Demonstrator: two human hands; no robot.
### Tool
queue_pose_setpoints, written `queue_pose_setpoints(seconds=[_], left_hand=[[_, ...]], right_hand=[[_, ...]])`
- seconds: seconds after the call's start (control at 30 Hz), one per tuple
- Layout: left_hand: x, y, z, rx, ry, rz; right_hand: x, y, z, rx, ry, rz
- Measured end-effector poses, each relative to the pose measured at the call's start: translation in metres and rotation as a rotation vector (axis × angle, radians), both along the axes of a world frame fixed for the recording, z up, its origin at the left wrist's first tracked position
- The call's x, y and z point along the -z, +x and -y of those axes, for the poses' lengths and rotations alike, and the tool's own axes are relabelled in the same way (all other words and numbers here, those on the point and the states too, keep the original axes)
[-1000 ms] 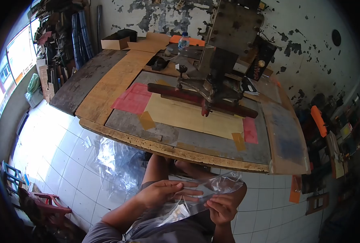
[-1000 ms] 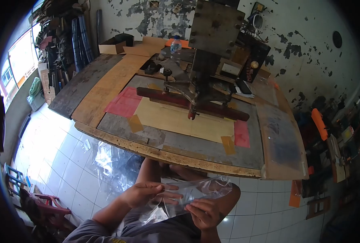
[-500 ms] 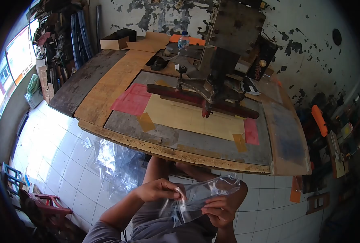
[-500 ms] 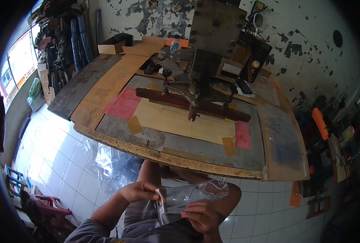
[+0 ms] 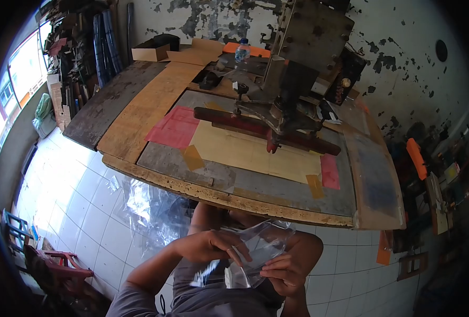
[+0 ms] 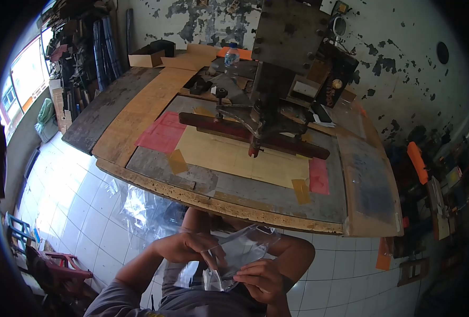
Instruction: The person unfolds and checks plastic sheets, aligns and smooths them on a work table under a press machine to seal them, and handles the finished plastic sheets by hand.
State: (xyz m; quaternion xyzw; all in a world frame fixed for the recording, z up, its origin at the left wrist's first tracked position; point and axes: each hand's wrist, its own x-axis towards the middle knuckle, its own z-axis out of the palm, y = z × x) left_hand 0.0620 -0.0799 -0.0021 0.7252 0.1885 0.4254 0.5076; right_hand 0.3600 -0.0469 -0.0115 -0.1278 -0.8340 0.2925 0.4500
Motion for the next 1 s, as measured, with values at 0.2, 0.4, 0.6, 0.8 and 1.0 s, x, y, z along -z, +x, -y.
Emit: queue_pose_setpoints(seconds=[0.2, 0.4, 0.6, 0.8, 1.0], left_hand=[[-0.008, 0.000, 0.009, 0.014, -0.246, 0.013], [-0.003, 0.006, 0.008, -0.100, -0.419, -0.012], [0.022, 0.032, 0.015, -0.350, -0.617, 0.283], [0.034, 0.039, 0.024, -0.443, -0.685, 0.308], [0.021, 0.029, 0.022, -0.458, -0.414, 0.150]], right_hand=[[0.000, -0.003, 0.002, 0.016, -0.022, 0.003], [0.000, -0.005, 0.005, 0.035, -0.001, 0.040], [0.005, -0.003, 0.006, 0.089, 0.008, 0.016], [0.002, -0.005, 0.004, 0.026, -0.036, 0.014], [-0.002, -0.007, 0.004, 0.019, -0.018, 0.001]])
